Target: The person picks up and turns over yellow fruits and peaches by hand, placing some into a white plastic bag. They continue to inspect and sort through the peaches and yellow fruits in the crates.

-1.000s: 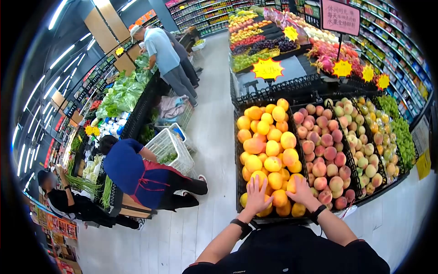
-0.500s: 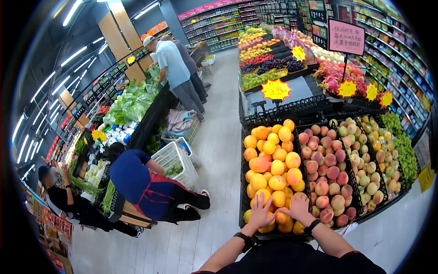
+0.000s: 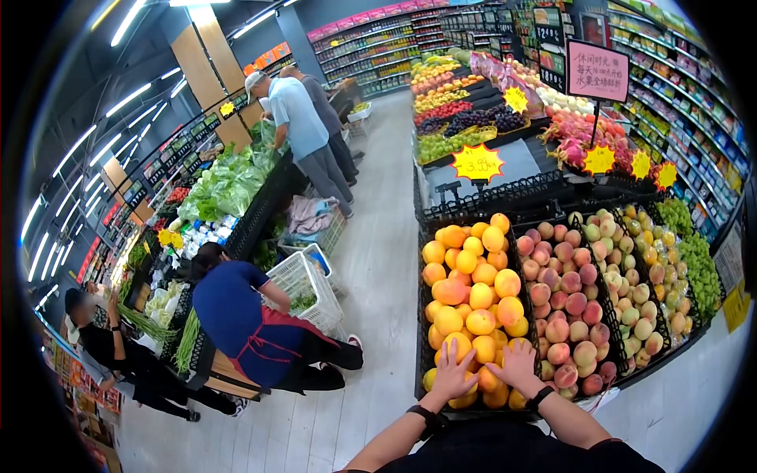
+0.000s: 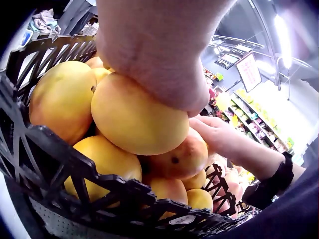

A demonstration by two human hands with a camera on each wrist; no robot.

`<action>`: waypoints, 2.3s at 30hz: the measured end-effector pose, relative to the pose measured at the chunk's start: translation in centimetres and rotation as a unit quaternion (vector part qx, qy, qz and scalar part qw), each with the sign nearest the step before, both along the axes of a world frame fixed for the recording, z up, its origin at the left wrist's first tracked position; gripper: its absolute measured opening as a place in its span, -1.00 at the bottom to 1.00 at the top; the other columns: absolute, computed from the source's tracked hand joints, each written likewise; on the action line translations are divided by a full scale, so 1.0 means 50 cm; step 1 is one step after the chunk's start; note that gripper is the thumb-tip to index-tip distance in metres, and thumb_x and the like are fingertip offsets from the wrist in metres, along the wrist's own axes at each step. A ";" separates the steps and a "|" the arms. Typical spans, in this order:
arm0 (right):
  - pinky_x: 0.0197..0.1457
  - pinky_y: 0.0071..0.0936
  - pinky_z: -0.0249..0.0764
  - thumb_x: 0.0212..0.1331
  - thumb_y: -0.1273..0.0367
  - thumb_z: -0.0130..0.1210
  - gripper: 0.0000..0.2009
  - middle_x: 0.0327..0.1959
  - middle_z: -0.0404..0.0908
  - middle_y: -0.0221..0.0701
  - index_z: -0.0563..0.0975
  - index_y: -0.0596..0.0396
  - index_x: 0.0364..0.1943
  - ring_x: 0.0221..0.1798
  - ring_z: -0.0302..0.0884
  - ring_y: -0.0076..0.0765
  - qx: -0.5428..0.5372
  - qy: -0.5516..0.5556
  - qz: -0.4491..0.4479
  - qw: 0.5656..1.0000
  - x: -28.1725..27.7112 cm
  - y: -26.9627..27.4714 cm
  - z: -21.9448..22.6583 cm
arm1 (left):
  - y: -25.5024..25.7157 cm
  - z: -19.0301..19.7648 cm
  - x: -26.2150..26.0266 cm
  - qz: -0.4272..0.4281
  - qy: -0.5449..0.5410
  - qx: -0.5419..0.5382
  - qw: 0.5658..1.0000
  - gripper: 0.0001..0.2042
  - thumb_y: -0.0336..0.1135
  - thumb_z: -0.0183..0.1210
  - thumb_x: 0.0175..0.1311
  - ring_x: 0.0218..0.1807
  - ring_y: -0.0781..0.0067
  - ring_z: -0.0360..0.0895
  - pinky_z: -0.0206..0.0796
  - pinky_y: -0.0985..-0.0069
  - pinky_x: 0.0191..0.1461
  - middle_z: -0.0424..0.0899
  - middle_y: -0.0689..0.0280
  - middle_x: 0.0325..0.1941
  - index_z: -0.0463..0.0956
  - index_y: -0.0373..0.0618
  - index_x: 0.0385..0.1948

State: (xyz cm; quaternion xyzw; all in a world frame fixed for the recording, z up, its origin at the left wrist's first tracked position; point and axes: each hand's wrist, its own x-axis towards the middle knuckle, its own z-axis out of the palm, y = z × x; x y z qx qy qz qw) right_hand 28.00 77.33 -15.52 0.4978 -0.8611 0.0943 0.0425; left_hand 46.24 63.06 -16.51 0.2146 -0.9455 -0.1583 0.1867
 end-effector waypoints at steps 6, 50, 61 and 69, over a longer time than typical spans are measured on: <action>0.34 0.30 0.20 0.16 -0.18 0.21 -0.38 0.14 0.52 0.03 0.64 0.16 -0.06 0.25 0.36 0.24 -0.060 0.060 0.023 0.996 0.035 -0.015 -0.011 | -0.001 -0.005 -0.002 0.005 0.007 -0.001 1.000 -0.32 0.14 0.31 0.19 0.63 -0.50 -0.13 -0.01 -0.23 0.60 -0.04 -0.15 0.67 0.47 0.25 0.41; 0.61 0.21 -0.06 0.26 0.00 0.10 -0.37 0.08 0.65 -0.02 0.51 0.34 0.16 0.36 0.44 0.10 -0.037 0.034 -0.029 0.998 0.111 -0.036 -0.033 | -0.007 -0.011 0.002 -0.016 0.044 0.011 0.999 -0.42 0.05 0.31 0.21 0.62 -0.52 -0.12 -0.08 -0.25 0.62 -0.01 -0.18 0.65 0.57 0.15 0.30; 0.54 0.31 0.04 0.20 -0.04 0.17 -0.33 0.05 0.62 0.02 0.54 0.34 0.13 0.26 0.47 0.19 -0.066 0.029 0.006 0.997 0.104 -0.025 -0.037 | -0.014 -0.023 0.005 -0.020 0.061 -0.002 0.998 -0.43 0.06 0.30 0.24 0.63 -0.50 -0.12 -0.03 -0.22 0.60 0.03 -0.16 0.65 0.57 0.16 0.30; 0.43 0.11 0.12 0.19 -0.02 0.26 -0.41 0.26 0.48 -0.15 0.55 0.02 0.23 0.40 0.30 0.06 -0.109 -0.015 0.047 0.993 0.051 0.137 0.054 | 0.017 -0.015 0.013 0.016 0.048 -0.050 0.997 -0.38 -0.02 0.29 0.28 0.58 -0.47 0.03 0.03 -0.21 0.56 0.11 -0.17 0.61 0.43 0.03 0.38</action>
